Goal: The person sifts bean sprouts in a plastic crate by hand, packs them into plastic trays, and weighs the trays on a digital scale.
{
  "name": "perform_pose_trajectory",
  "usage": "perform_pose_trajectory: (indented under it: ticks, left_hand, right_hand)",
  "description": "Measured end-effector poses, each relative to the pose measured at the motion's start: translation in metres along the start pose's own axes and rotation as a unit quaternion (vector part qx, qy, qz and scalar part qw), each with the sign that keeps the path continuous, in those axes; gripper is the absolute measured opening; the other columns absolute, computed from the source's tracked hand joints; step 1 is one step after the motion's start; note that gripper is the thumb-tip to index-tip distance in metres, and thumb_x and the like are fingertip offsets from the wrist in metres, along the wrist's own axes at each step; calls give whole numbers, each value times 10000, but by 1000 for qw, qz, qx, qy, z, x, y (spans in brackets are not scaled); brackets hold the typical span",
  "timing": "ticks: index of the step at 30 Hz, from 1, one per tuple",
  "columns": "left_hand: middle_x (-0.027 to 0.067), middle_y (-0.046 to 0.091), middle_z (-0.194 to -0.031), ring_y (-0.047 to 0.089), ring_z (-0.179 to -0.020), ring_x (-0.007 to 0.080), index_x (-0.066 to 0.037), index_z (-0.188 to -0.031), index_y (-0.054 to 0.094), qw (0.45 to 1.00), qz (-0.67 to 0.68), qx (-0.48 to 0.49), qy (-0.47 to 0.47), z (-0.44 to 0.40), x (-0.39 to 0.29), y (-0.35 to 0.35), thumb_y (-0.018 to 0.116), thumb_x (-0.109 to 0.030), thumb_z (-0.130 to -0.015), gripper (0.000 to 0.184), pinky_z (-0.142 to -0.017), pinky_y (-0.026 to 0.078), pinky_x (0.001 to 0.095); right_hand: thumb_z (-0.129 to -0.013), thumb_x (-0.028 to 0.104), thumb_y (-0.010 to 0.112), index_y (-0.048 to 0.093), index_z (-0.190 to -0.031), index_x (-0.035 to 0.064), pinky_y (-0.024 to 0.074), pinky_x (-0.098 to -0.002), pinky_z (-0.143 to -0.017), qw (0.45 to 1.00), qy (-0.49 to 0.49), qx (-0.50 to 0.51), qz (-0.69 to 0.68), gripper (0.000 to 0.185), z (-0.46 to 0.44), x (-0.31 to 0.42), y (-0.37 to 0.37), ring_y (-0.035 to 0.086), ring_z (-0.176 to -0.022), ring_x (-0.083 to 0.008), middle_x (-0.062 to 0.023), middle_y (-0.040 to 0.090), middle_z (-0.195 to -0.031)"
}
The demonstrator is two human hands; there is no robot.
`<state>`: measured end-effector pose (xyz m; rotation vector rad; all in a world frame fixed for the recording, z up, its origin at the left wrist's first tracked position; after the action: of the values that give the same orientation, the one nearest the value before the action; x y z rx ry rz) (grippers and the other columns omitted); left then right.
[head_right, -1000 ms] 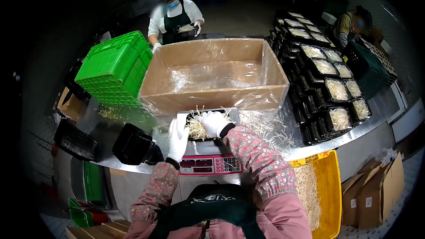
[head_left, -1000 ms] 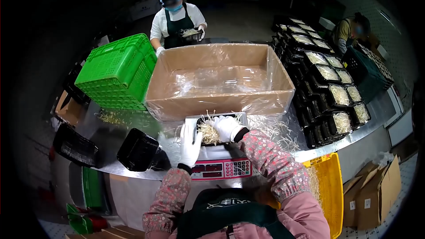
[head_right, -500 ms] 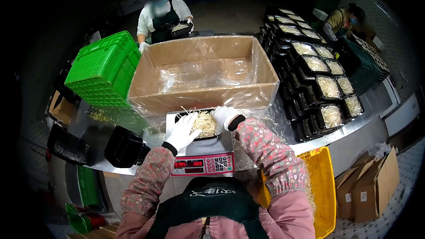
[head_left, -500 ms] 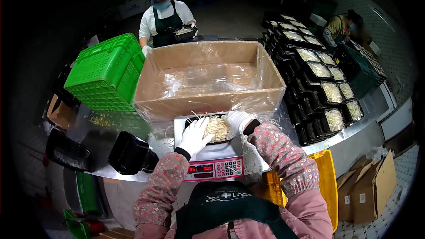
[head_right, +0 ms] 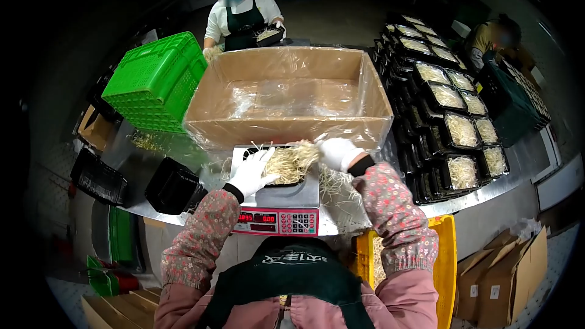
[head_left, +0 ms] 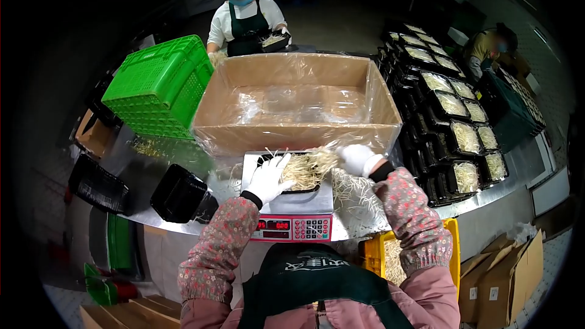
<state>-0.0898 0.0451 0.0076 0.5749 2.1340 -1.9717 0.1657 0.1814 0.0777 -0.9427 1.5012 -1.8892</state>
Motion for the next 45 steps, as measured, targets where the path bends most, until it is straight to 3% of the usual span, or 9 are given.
perform_pose_trajectory:
  ticks: [9, 11, 14, 15, 21, 28, 31, 37, 45]
  left_hand:
    - [186, 491, -1416, 472, -1318, 307, -7, -1391, 498, 969, 187, -159, -12, 48, 14, -82, 797, -229, -788, 709, -1114, 371, 372]
    - [156, 549, -1361, 523, -1273, 262, -7, -1343, 546, 920, 315, -213, -94, 65, 24, -94, 786, -136, -802, 606, -1087, 397, 344]
    - [151, 591, -1314, 543, -1251, 269, -20, -1307, 586, 934, 124, -300, -148, 102, 52, -122, 765, -170, -824, 536, -1068, 414, 355]
    - [155, 591, -1314, 546, -1247, 275, -13, -1300, 588, 926, 83, -322, -176, 117, 66, -125, 758, -181, -831, 526, -1067, 415, 355]
    - [159, 557, -1355, 513, -1273, 269, 0, -1342, 547, 878, 143, -382, -250, 146, 87, -99, 709, -192, -880, 526, -1096, 376, 360]
    - [220, 417, -1494, 388, -1400, 325, 12, -1460, 390, 881, 339, -329, 6, 27, -10, -34, 620, -132, -904, 618, -1155, 305, 404]
    - [175, 429, -1495, 389, -1393, 335, -46, -1482, 384, 995, -27, -92, -10, 0, -3, 2, 544, -266, -972, 578, -1151, 300, 431]
    - [160, 464, -1467, 441, -1344, 336, -75, -1448, 434, 999, -24, -13, -27, -2, -7, 16, 445, -305, -1005, 499, -1112, 337, 439]
    - [189, 572, -1343, 520, -1283, 308, 12, -1356, 530, 970, 164, -177, 12, 29, -6, -43, 620, -43, -904, 465, -1102, 376, 360]
  right_hand:
    - [-903, 237, 640, 635, -1023, 9, 517, -460, -700, 975, 103, -67, -187, 258, 47, -77, 8, 675, -773, -385, -207, 680, -818]
    - [-911, 77, 637, 619, -1176, 3, 518, -326, -779, 987, 18, -113, -112, 276, 44, -110, 38, 658, -871, -194, -141, 699, -928]
    - [-915, 12, 635, 592, -1237, -23, 510, -326, -848, 964, 53, -96, -240, 327, 46, -114, 42, 634, -967, -165, -112, 706, -1072]
    - [-884, 80, 656, 607, -1224, 9, 521, -359, -823, 966, 48, -117, -225, 350, 50, -92, 22, 690, -938, -327, -197, 706, -1022]
    - [-899, 188, 628, 631, -1157, 25, 526, -422, -727, 971, -24, -105, -214, 306, 17, -48, 8, 675, -806, -352, -211, 686, -890]
    - [-894, 240, 565, 639, -1032, 61, 544, -473, -745, 994, -104, -26, 12, 238, -64, 57, 49, 681, -864, -381, -197, 694, -901]
    - [-876, 191, 555, 656, -964, 53, 549, -447, -711, 994, -97, -37, 16, 192, -67, 57, 61, 686, -828, -369, -194, 695, -867]
    - [-859, 181, 580, 667, -920, 50, 541, -471, -727, 995, -66, -76, -21, 169, -22, 13, 47, 677, -827, -396, -203, 690, -854]
    - [-880, 265, 657, 657, -1060, -10, 519, -466, -794, 982, 39, -149, -107, 328, 61, -90, 53, 651, -900, -411, -247, 671, -886]
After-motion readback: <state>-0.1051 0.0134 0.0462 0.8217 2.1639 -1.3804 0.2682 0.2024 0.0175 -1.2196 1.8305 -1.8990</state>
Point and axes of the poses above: each hand's wrist, its own z-axis away from the middle knuckle, its own y-axis out of the palm, x = y × z, the point moved 1 cm from there along -z, towards the middle knuckle
